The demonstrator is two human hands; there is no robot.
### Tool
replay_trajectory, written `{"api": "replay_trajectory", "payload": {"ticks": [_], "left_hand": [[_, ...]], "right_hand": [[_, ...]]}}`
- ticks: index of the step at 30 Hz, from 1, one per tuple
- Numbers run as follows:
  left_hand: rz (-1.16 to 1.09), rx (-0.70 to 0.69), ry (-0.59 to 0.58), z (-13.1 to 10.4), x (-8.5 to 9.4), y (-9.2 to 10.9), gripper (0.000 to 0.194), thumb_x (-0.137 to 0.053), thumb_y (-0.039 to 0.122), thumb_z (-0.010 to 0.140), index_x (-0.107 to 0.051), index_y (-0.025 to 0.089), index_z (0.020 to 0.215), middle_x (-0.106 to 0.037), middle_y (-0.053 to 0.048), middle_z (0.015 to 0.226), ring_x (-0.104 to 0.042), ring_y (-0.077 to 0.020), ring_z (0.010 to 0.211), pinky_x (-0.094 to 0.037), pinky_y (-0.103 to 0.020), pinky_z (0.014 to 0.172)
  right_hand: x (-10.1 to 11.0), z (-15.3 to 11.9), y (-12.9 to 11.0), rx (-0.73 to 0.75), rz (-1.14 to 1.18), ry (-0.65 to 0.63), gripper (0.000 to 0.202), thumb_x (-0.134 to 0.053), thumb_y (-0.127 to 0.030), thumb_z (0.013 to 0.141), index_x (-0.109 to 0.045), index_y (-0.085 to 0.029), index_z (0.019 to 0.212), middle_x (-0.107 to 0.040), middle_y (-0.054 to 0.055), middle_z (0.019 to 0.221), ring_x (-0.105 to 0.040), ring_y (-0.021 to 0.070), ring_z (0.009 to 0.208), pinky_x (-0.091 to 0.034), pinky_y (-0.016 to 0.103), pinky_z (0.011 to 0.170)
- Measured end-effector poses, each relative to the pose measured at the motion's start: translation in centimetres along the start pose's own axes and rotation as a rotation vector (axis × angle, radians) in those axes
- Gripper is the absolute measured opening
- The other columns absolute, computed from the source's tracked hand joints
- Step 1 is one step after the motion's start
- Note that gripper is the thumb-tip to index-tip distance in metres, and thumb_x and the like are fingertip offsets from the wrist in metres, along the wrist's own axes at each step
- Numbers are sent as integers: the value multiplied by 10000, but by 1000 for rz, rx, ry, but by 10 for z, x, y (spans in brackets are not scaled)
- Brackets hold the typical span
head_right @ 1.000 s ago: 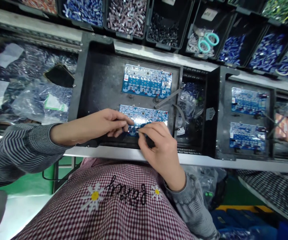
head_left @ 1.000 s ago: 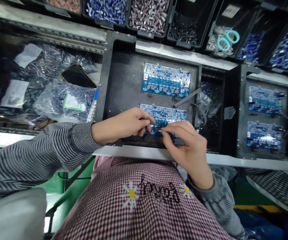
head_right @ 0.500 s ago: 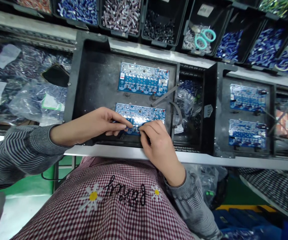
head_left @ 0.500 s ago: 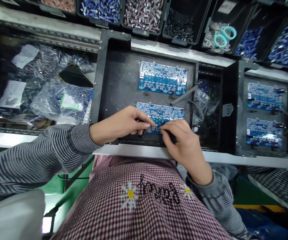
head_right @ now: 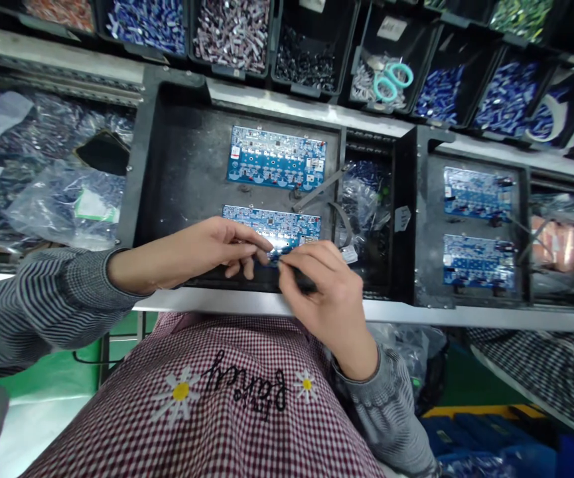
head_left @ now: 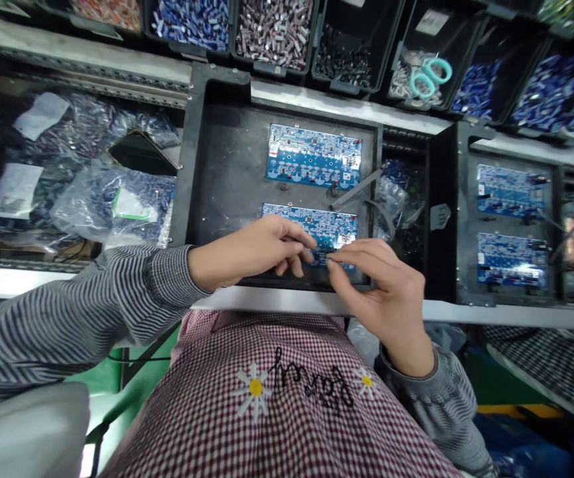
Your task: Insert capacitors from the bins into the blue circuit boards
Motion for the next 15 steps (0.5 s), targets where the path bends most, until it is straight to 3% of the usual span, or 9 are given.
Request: {"api": "replay_trajectory", "payload": {"ticks": [4, 9, 15], "left_hand": [[-1, 14, 21, 1, 5, 0, 165, -496, 148, 882, -637, 83, 938, -647, -67, 781, -549, -78, 546, -349, -181, 453], [0, 24, -22, 4, 9, -7, 229, -636, 290, 830, -622, 91, 715, -557, -16, 589, -381, -35, 412, -242, -179, 396], [50, 21, -27, 6, 14, -5, 174, -589, 198, 835, -695, 86, 915, -537, 2, 588, -426, -59, 499, -306, -165, 465]], "right_hand": [[4, -4, 15, -29, -134, -53, 71, -596, -143, 807, -652, -171, 840, -661, 58, 803, -588, 187, 822, -510, 357, 775], [2, -3, 20, -42, -146, -95, 74, -571, -151, 821, -642, -166, 839, -648, 63, 804, -575, 191, 834, -507, 360, 782], [3, 0, 18, -46, -138, -131, 98, -561, -152, 823, -644, -187, 863, -652, 56, 832, -580, 199, 852, -507, 382, 797]]}}
Point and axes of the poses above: each hand's wrist, its own z-axis towards the middle knuckle, its own x-axis out of the back of the hand, y = z × x, the point moved 4 cm from there along z, towards the middle knuckle
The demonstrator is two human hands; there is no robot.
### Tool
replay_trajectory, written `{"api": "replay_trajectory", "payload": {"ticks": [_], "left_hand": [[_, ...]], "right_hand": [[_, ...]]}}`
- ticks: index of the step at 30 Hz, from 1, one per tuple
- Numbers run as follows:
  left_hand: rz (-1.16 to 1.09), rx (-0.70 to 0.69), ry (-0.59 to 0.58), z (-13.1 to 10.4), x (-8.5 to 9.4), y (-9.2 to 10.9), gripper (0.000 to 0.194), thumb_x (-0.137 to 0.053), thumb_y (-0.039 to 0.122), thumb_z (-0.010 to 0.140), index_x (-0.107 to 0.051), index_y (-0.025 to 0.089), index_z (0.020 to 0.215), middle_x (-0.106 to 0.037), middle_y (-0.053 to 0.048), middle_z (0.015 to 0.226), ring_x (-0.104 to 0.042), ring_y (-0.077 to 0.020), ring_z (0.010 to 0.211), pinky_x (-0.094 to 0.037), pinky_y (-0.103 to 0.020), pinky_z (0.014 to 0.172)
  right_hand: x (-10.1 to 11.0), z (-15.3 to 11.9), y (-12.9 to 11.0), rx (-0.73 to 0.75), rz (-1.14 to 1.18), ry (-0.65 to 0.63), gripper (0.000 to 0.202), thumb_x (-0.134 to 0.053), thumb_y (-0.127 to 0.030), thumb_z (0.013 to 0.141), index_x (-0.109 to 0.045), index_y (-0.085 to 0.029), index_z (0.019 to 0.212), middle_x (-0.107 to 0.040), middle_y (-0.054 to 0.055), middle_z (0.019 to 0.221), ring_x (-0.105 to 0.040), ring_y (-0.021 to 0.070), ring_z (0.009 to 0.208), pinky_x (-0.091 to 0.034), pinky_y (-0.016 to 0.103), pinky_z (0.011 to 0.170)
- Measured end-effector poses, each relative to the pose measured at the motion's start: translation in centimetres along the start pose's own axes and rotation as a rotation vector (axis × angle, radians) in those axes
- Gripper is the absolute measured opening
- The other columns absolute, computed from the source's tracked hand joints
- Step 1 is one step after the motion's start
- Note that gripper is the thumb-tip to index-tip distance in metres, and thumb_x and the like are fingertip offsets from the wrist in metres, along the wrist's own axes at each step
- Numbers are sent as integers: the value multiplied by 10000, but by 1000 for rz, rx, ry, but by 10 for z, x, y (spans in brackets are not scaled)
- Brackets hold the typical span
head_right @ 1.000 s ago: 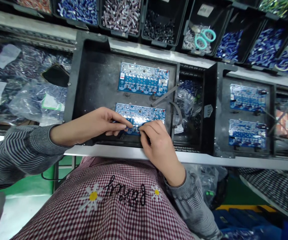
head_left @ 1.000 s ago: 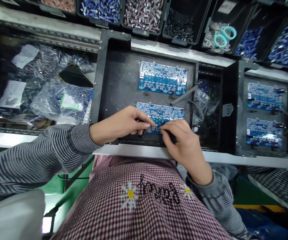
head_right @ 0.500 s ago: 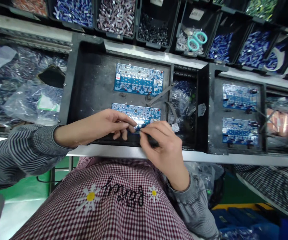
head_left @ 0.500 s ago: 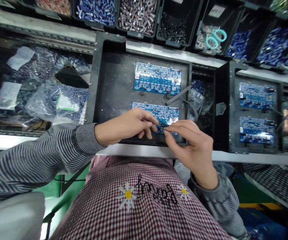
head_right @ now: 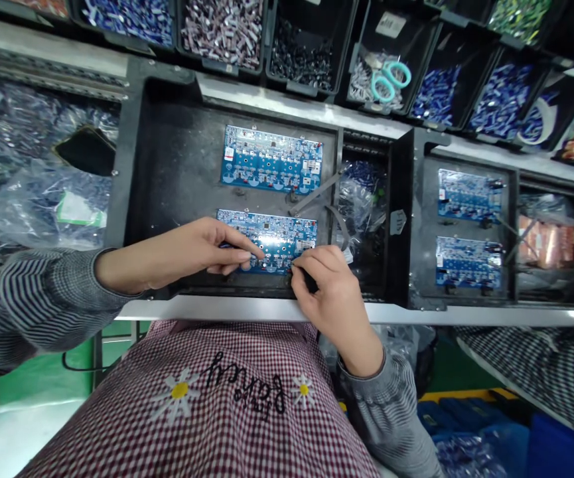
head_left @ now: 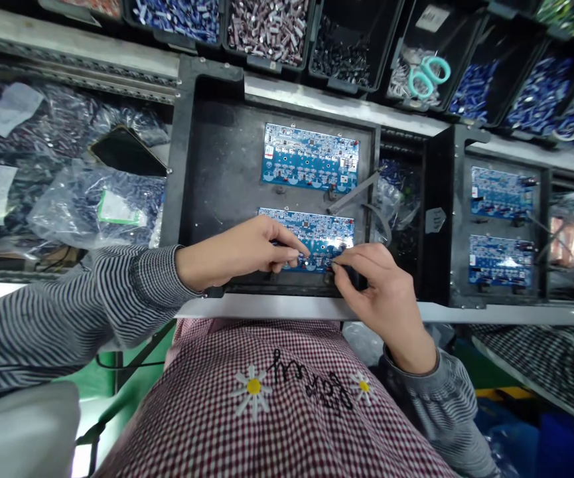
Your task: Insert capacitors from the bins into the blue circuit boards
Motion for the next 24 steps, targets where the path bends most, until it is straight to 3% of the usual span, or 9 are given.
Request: {"api": "replay_trajectory", "payload": {"ticks": [6, 11, 14, 17, 19, 24], "left_hand": [[-3, 17, -57, 5, 3, -3, 219, -575, 247, 840, -689, 83, 929, -625, -38, 653, -429, -64, 477, -323, -184, 475], [-46, 37, -73, 7, 5, -1, 240, -534, 293, 871, -667, 95, 849, -556, -9, 567, -411, -72, 474, -294, -186, 469], [-118, 52, -106, 7, 5, 4, 236, -532, 291, 881, -642, 102, 790, -493, 19, 523, -395, -68, 471, -286, -183, 473], [-243, 25, -114, 8, 10, 14, 216, -555, 254, 880, -631, 94, 757, -504, 20, 577, -407, -58, 504, -313, -180, 499], [-338, 6, -49, 9, 19, 19, 164, -548, 197, 883, -645, 86, 809, -583, -15, 706, -489, -66, 594, -371, -180, 555], [-449, 47, 30, 7, 46, 21, 178, -509, 79, 878, -653, 66, 982, -665, -89, 899, -624, -113, 815, -475, -207, 712]], "right_hand": [[1, 1, 5, -4, 21, -26, 161, -568, -136, 830, -668, -203, 936, -663, 58, 879, -586, 201, 877, -522, 405, 802], [5, 3, 4, -7, 67, -86, 227, -575, -136, 839, -680, -230, 1017, -665, 58, 922, -593, 198, 898, -535, 412, 800], [11, 15, -7, -11, 102, -40, 280, -613, -135, 818, -663, -246, 1071, -665, 52, 955, -599, 200, 925, -534, 409, 814], [13, 42, -24, 63, 117, 20, 248, -620, -123, 812, -663, -228, 1032, -673, 44, 913, -603, 183, 886, -532, 378, 807], [11, 67, -30, 106, 92, 31, 184, -600, -127, 824, -666, -218, 969, -680, 38, 871, -605, 174, 851, -524, 357, 796], [-8, 132, -16, 181, 16, -4, 146, -533, -138, 840, -650, -221, 862, -674, 34, 842, -608, 196, 855, -501, 377, 802]]}}
Point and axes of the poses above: each hand's wrist, its own z-axis towards the middle knuckle, its own x-axis out of the back of the hand, y = z × x, the point moved 4 cm from there along z, towards the middle knuckle
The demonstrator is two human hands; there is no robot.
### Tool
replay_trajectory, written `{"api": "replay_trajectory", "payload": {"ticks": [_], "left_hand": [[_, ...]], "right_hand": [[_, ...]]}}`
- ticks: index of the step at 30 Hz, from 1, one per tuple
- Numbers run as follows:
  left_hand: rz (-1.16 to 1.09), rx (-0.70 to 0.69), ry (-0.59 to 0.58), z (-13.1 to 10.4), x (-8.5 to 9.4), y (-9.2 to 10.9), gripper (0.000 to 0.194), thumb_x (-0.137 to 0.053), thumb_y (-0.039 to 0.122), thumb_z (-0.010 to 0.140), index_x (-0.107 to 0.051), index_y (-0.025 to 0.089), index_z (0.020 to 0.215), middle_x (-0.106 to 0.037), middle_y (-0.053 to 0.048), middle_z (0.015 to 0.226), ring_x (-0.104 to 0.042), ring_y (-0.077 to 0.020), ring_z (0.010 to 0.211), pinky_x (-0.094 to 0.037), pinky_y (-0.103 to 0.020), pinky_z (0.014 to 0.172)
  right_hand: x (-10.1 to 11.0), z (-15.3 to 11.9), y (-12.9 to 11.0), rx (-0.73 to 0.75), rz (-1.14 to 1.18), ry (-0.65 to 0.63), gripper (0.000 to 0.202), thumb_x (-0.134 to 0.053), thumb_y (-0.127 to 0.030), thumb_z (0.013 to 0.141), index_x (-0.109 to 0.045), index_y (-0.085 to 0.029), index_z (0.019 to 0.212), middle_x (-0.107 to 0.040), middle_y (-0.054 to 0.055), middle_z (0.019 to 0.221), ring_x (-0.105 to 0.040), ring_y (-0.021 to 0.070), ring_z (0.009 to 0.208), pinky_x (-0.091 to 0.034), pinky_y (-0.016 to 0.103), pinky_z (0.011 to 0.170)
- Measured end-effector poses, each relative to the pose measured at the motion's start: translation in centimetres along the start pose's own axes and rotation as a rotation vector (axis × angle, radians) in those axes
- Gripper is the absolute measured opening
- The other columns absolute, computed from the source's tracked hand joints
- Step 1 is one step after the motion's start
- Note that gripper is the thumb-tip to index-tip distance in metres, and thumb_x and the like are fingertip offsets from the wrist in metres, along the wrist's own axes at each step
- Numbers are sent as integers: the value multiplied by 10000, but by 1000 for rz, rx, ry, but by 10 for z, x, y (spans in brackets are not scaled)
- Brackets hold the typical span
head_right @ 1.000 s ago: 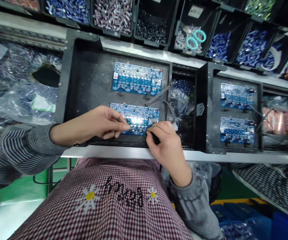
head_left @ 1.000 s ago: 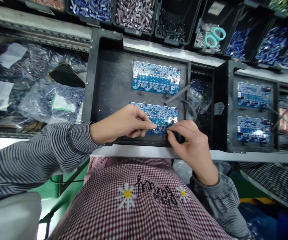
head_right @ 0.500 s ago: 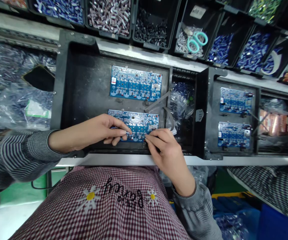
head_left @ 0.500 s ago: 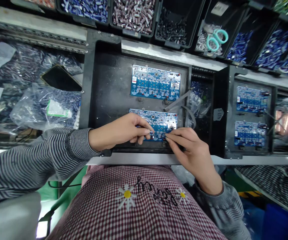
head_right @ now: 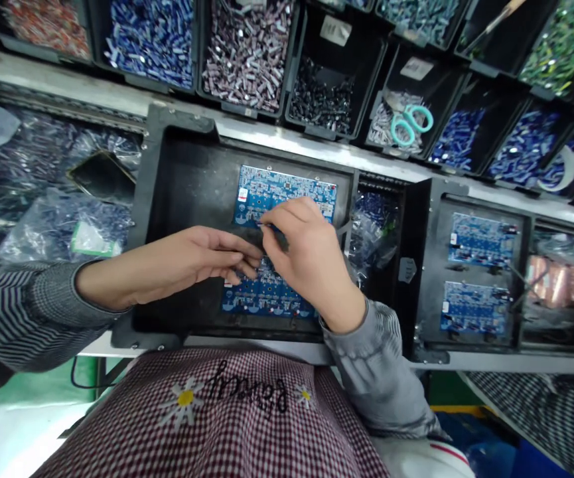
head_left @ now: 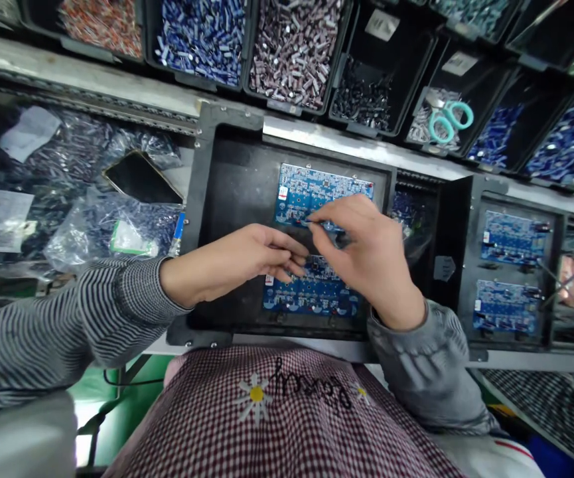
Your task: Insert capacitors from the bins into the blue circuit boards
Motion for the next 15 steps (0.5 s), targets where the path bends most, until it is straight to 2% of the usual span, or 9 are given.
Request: {"api": "replay_trajectory", "payload": {"ticks": [2, 4, 6, 9, 13, 15], "left_hand": [[20, 3, 8, -1, 10, 3, 155, -555, 132, 877, -656, 63, 972, -674, -101, 867, -641, -130, 773, -486, -209, 646], [57, 9, 26, 0, 19, 7, 140, -615, 187, 855, -666, 73, 917, -670, -90, 793, -627, -122, 669, -443, -184, 526], [94, 10, 60, 3, 26, 10, 141, -667, 222, 821, -671, 81, 825, -638, -57, 694, -555, -83, 548, -362, -163, 442], [118, -27, 114, 8, 31, 16, 193, -652, 241, 834, -650, 82, 725, -536, -4, 600, -415, -37, 482, -273, -153, 419], [109, -62, 159, 13, 30, 21, 125, -574, 176, 872, -642, 103, 947, -486, 25, 622, -373, -37, 491, -242, -155, 436], [134, -62, 190, 13, 29, 23, 137, -595, 165, 856, -633, 93, 967, -493, 25, 613, -382, -42, 495, -253, -162, 443]], "right_hand": [[-11, 14, 12, 28, 8, -55, 156, -522, -115, 828, -643, -212, 845, -669, 37, 836, -606, 201, 852, -499, 381, 803], [-19, 21, 19, 40, 25, -87, 158, -516, -105, 824, -637, -206, 837, -663, 41, 824, -603, 202, 844, -498, 381, 802], [-22, 22, 22, 40, 41, -102, 161, -506, -109, 830, -633, -207, 842, -656, 41, 818, -599, 202, 844, -496, 382, 800], [-21, 20, 22, 35, 59, -111, 174, -492, -111, 837, -630, -216, 848, -649, 38, 815, -593, 201, 849, -489, 382, 802], [-19, 20, 21, 49, 62, -106, 177, -487, -99, 837, -631, -202, 845, -647, 49, 810, -586, 202, 845, -485, 375, 793], [-20, 20, 23, 64, 61, -108, 182, -482, -101, 848, -639, -192, 858, -649, 61, 823, -582, 205, 855, -485, 373, 789]]}}
Point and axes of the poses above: each hand's wrist, its own z-axis towards the middle knuckle, its own x-axis out of the back of the hand, y = z × x, the point moved 4 cm from there along z, towards the middle knuckle
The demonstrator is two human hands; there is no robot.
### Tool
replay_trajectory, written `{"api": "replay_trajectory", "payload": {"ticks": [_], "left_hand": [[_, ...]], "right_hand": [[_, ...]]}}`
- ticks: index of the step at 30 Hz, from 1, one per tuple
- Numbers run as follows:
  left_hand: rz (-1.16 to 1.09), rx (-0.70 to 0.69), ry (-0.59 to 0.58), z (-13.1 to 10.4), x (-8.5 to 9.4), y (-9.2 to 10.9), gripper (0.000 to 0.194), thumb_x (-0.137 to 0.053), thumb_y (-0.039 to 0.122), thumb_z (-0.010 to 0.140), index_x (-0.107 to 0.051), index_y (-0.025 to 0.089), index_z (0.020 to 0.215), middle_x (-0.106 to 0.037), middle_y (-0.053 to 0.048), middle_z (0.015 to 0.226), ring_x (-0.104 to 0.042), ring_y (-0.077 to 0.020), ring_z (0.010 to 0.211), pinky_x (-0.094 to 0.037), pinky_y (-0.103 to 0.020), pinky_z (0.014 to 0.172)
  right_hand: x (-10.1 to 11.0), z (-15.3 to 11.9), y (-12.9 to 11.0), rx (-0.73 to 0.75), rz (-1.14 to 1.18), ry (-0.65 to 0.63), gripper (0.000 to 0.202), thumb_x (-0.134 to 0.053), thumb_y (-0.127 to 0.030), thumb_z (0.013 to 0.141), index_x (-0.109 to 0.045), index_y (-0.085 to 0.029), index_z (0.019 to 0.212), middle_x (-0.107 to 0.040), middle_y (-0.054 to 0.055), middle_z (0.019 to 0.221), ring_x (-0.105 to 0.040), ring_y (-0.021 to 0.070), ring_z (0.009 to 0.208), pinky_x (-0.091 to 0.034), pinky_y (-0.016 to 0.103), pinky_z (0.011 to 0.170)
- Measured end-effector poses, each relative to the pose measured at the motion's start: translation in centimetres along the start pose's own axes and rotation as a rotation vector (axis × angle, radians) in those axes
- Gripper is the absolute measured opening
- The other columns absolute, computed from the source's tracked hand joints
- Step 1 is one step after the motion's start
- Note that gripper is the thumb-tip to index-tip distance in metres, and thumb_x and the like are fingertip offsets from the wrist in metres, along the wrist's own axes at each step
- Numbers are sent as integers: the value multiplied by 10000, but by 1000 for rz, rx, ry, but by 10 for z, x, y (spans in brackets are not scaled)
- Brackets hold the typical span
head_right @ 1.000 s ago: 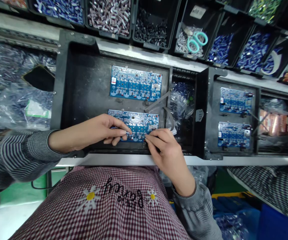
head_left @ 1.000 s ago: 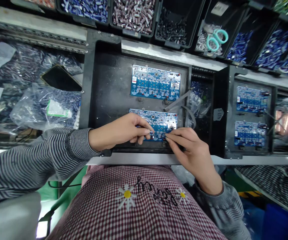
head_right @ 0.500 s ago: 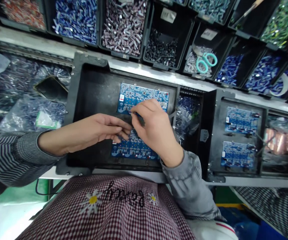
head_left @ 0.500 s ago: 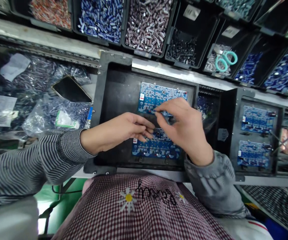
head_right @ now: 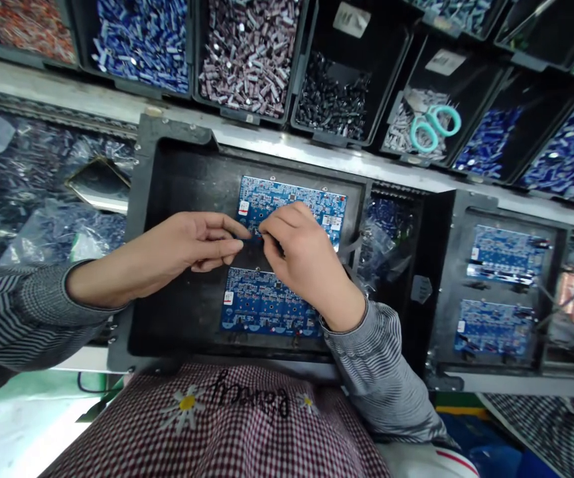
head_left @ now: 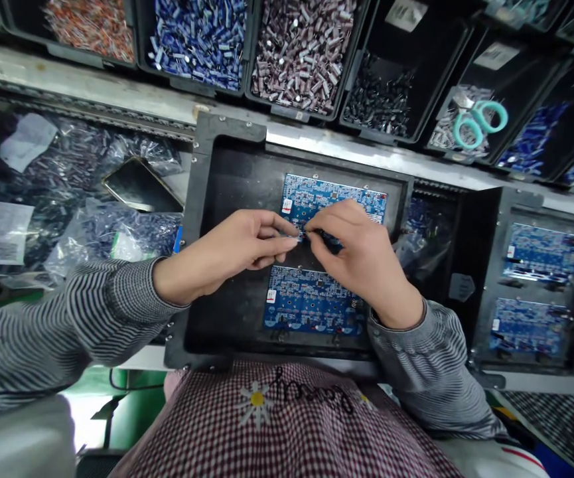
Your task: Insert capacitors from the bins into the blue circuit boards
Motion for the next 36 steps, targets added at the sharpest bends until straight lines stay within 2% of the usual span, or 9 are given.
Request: {"api": "replay_trajectory", "payload": {"ticks": [3, 7, 12, 17, 19, 23, 28, 33, 36], "left_hand": [[9, -12, 13, 0, 0, 3, 102, -601, 142, 843, -658, 67, 883, -566, -19, 686, -425, -47, 527, -295, -175, 470], [-53, 19, 9, 2, 2, 1, 112, -604, 131, 840, -680, 61, 883, -640, -73, 807, -474, -53, 558, -354, -185, 514], [-154, 63, -107, 5, -8, 0, 139, -607, 157, 855, -673, 58, 782, -628, -64, 768, -477, -45, 560, -361, -167, 510], [-124, 32, -89, 9, -14, 4, 139, -522, 98, 891, -638, 77, 966, -655, -73, 802, -555, -71, 579, -376, -169, 486], [-75, 47, -82, 10, -14, 3, 120, -574, 137, 877, -630, 84, 969, -646, -62, 748, -532, -68, 530, -333, -165, 439], [-15, 23, -78, 11, -12, 3, 140, -678, 213, 820, -642, 84, 780, -553, -7, 611, -407, -30, 468, -257, -151, 414], [-31, -23, -109, 10, -13, 1, 200, -521, 232, 923, -655, 84, 903, -629, -64, 744, -401, -30, 466, -237, -161, 411], [-24, -47, -101, 10, -11, 2, 174, -622, 237, 863, -666, 78, 810, -594, -40, 668, -392, -30, 487, -238, -147, 424], [-82, -6, -105, 10, -10, 3, 187, -556, 202, 898, -677, 64, 863, -670, -120, 851, -381, -23, 475, -215, -161, 411]], "right_hand": [[-1, -1, 3, 17, -10, -16, 206, -468, -128, 880, -660, -202, 903, -654, 64, 857, -577, 205, 867, -485, 384, 796], [0, -6, 1, 9, 22, -11, 227, -475, -161, 896, -686, -233, 943, -661, 58, 890, -577, 200, 876, -489, 395, 795], [14, -14, -11, -26, 142, 79, 196, -542, -172, 869, -670, -251, 995, -678, 31, 914, -609, 170, 857, -504, 373, 811], [25, -21, 2, -125, -13, 90, 116, -562, -142, 820, -661, -201, 836, -666, 45, 805, -600, 185, 796, -511, 358, 748], [25, -23, 10, -136, -88, 59, 121, -546, -131, 812, -644, -198, 788, -653, 47, 771, -589, 196, 783, -504, 361, 720], [21, -23, 14, -128, -95, 33, 144, -524, -119, 812, -626, -215, 780, -642, 36, 770, -586, 198, 791, -497, 361, 728], [21, -24, 11, -96, -103, 49, 134, -532, -125, 824, -635, -208, 804, -646, 46, 785, -590, 204, 804, -501, 360, 730], [21, -26, 16, -56, -110, 31, 171, -513, -139, 866, -669, -206, 893, -660, 61, 852, -591, 209, 851, -509, 370, 746], [21, -28, 15, -39, -76, 22, 201, -504, -144, 880, -685, -207, 941, -665, 69, 887, -592, 206, 868, -512, 374, 752]]}}
Point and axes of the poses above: each hand's wrist, its own z-axis towards the middle knuckle, its own x-axis out of the back of the hand, y = z × x, the point moved 4 cm from there along z, towards the middle knuckle
